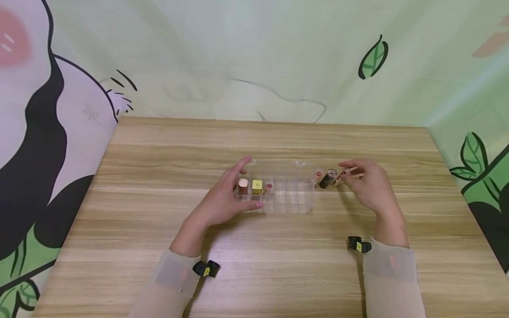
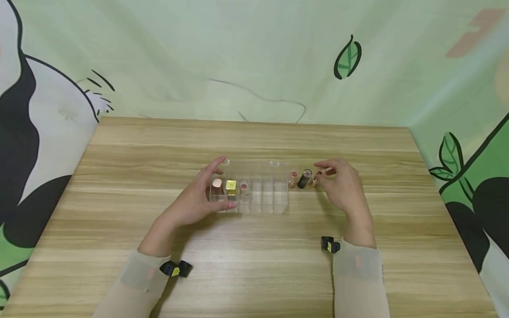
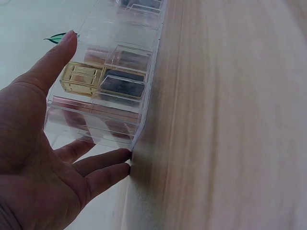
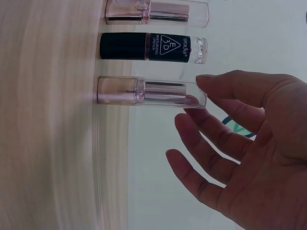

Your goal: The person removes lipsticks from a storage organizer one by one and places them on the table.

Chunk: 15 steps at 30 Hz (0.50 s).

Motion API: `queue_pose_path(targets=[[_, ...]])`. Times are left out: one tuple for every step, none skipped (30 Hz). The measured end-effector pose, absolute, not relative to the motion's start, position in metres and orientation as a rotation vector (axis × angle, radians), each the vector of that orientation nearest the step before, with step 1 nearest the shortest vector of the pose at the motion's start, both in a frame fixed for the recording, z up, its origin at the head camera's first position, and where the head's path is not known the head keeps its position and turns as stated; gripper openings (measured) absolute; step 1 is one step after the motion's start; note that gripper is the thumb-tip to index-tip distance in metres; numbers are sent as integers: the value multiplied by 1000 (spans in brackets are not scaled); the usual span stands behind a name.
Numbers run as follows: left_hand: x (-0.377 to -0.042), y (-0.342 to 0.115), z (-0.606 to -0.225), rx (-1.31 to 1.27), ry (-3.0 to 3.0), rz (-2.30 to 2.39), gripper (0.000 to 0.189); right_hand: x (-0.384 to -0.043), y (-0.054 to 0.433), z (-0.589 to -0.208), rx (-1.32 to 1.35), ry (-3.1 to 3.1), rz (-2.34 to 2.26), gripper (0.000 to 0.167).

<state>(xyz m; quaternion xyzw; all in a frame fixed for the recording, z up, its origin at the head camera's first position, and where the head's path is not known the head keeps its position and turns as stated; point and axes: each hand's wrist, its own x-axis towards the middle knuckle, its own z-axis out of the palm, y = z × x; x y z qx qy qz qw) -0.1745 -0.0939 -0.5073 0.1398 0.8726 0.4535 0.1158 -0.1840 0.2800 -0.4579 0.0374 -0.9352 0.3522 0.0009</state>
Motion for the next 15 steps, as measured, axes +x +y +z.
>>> queue_pose_path(targets=[[-174, -94, -507, 410, 2557, 1329, 117, -184, 280, -458, 120, -2933, 1106, 29], [-175, -94, -507, 414, 2558, 1329, 118, -184, 280, -457, 123, -2928, 1106, 29], [-175, -94, -507, 416, 2560, 1327, 118, -184, 281, -457, 127, -2923, 1108, 29], [-175, -94, -507, 419, 2563, 1325, 118, -185, 281, -457, 133, -2915, 1108, 29], [-175, -94, -507, 420, 2565, 1323, 118, -185, 281, -457, 137, -2908, 1109, 29], [-175, -94, -507, 421, 2566, 1323, 118, -185, 281, -457, 144, -2900, 1106, 28], [-175, -94, -507, 423, 2568, 1321, 118, -185, 281, -456, 149, -2894, 1106, 29], [-175, -94, -507, 425, 2568, 1321, 118, -185, 280, -456, 151, -2889, 1105, 29], [-175, -94, -507, 426, 2568, 1320, 118, -185, 280, -456, 152, -2886, 1103, 29], [-175, -94, -507, 428, 2566, 1322, 118, -185, 280, -456, 152, -2884, 1099, 29], [-175, -94, -507, 428, 2565, 1322, 118, -185, 279, -455, 148, -2885, 1100, 29], [-174, -94, -507, 427, 2564, 1322, 118, -185, 279, -455, 143, -2886, 1100, 30], [-174, -94, -507, 427, 2564, 1321, 118, -185, 279, -455, 138, -2888, 1099, 30], [-174, -94, -506, 424, 2563, 1320, 118, -185, 278, -454, 134, -2889, 1099, 30], [-174, -94, -506, 423, 2563, 1319, 118, -184, 278, -454, 132, -2888, 1098, 31]])
